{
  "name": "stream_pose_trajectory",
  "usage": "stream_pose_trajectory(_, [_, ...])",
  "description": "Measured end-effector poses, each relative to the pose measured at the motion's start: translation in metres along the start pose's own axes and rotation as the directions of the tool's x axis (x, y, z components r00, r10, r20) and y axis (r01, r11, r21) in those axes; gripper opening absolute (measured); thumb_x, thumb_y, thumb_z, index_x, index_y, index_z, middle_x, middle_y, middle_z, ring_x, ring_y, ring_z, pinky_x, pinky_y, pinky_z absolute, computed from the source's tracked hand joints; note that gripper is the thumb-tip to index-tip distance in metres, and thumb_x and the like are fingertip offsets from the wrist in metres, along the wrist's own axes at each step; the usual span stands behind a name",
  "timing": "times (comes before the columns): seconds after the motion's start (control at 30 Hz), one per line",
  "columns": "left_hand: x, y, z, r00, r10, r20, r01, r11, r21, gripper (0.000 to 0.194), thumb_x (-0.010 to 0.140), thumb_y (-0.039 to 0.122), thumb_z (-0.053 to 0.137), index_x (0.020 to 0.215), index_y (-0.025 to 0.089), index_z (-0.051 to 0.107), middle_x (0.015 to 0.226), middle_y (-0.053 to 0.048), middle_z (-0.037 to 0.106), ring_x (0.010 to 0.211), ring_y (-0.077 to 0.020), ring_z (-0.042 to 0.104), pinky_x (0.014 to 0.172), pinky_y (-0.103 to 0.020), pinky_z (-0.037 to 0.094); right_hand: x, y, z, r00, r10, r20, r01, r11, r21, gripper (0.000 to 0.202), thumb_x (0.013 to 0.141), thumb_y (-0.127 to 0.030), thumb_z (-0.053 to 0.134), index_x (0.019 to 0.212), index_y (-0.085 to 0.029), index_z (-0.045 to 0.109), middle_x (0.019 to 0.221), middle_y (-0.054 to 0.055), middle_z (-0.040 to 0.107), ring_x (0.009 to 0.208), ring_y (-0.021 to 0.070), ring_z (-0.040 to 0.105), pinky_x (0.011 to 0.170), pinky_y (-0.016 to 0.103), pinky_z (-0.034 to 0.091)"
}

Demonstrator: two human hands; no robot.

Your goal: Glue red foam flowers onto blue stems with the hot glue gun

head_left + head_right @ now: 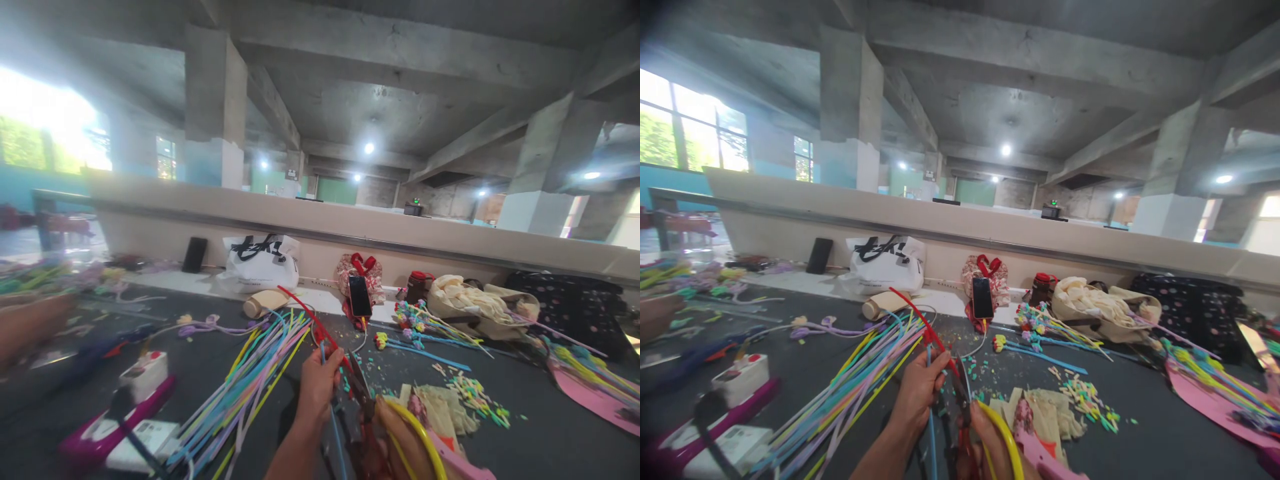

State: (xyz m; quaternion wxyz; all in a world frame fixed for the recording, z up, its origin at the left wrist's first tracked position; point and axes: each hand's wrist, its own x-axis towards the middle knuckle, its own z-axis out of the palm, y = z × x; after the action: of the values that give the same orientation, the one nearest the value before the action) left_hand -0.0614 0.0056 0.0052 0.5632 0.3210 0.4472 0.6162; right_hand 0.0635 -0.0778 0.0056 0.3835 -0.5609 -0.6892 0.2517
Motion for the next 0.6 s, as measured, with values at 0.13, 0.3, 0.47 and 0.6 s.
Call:
stream_pose_trajectory(0.13, [-0.001, 0.001, 0.0, 1.0, -0.004, 0.005, 0.004, 1.0, 0.009, 0.031, 0.05, 0.043, 0.065, 0.059, 0.018, 0.048, 0.031, 0.01, 0.035, 0.027, -0.0029, 0.026, 0.031, -0.013, 0.011, 0.014, 0.001, 0.013, 0.974, 0.173, 0.148, -0.211, 0.932, 0.295, 0.027, 0.085, -0.027, 0.049, 0.11, -0.016, 0.051, 0.109, 0.007, 0.055, 0.09, 0.0188, 0.057, 0.074, 0.038, 0.049])
stream_pose_trajectory(0.3, [0.001, 0.002, -0.002, 1.0, -0.001, -0.001, 0.001, 1.0, 0.021, 0.03, 0.05, 0.04, 0.065, 0.061, 0.018, 0.048, 0.032, 0.011, 0.035, 0.028, -0.0022, 0.024, 0.032, -0.013, 0.01, 0.007, 0.001, 0.003, 0.918, 0.259, 0.3, -0.381, 0.785, 0.488, 0.029, 0.085, -0.028, 0.049, 0.111, -0.016, 0.05, 0.11, 0.007, 0.054, 0.091, 0.0196, 0.056, 0.074, 0.04, 0.049])
stream_pose_trajectory(0.47, [0.002, 0.003, -0.003, 1.0, 0.006, -0.014, -0.006, 1.0, 0.026, 0.031, 0.049, 0.04, 0.066, 0.06, 0.018, 0.046, 0.032, 0.011, 0.034, 0.029, -0.0025, 0.025, 0.033, -0.013, 0.011, -0.003, -0.001, -0.014, 0.864, 0.304, 0.401, -0.497, 0.645, 0.581, 0.029, 0.085, -0.028, 0.05, 0.111, -0.016, 0.05, 0.11, 0.007, 0.054, 0.091, 0.0196, 0.056, 0.074, 0.039, 0.049])
stream_pose_trajectory(0.6, [0.002, 0.005, -0.005, 1.0, 0.015, -0.011, -0.015, 1.0, 0.006, 0.032, 0.05, 0.042, 0.065, 0.062, 0.019, 0.046, 0.032, 0.012, 0.033, 0.029, -0.0023, 0.024, 0.033, -0.013, 0.011, -0.008, -0.004, -0.02, 0.828, 0.33, 0.454, -0.559, 0.56, 0.611, 0.028, 0.085, -0.029, 0.049, 0.11, -0.016, 0.05, 0.11, 0.007, 0.054, 0.091, 0.0195, 0.056, 0.074, 0.039, 0.049])
